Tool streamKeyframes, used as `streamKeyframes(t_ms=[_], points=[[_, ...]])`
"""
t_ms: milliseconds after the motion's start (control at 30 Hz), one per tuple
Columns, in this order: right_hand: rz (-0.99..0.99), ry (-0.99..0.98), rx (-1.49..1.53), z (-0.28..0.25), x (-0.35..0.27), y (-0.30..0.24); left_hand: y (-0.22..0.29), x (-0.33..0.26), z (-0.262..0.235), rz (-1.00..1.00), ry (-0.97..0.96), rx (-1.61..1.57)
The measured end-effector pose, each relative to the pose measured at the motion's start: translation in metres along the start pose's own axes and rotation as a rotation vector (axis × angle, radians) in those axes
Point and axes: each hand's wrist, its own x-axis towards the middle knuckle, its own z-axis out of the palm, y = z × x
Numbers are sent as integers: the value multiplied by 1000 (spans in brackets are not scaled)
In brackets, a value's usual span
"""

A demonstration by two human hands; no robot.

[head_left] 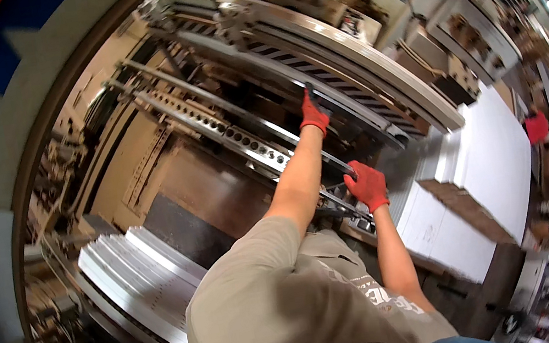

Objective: The person repeatedly picks up white board strips from a stack and feeds them into the loading slots of a large industrial machine by hand while wearing red gloves.

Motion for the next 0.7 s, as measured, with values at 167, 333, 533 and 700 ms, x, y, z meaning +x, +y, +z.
streamKeyframes(t_ms=[167, 333, 533, 700], points=[[38, 28, -13, -3, -4, 2, 0, -16, 17, -6, 22, 92], [-31, 176, 336, -5, -1, 17, 16, -29, 23, -65, 269, 531], [292, 642, 899, 10, 52, 51, 1, -80, 24, 48, 201, 427], [281, 537, 1073, 13, 79, 62, -24, -108, 36, 22, 167, 429]])
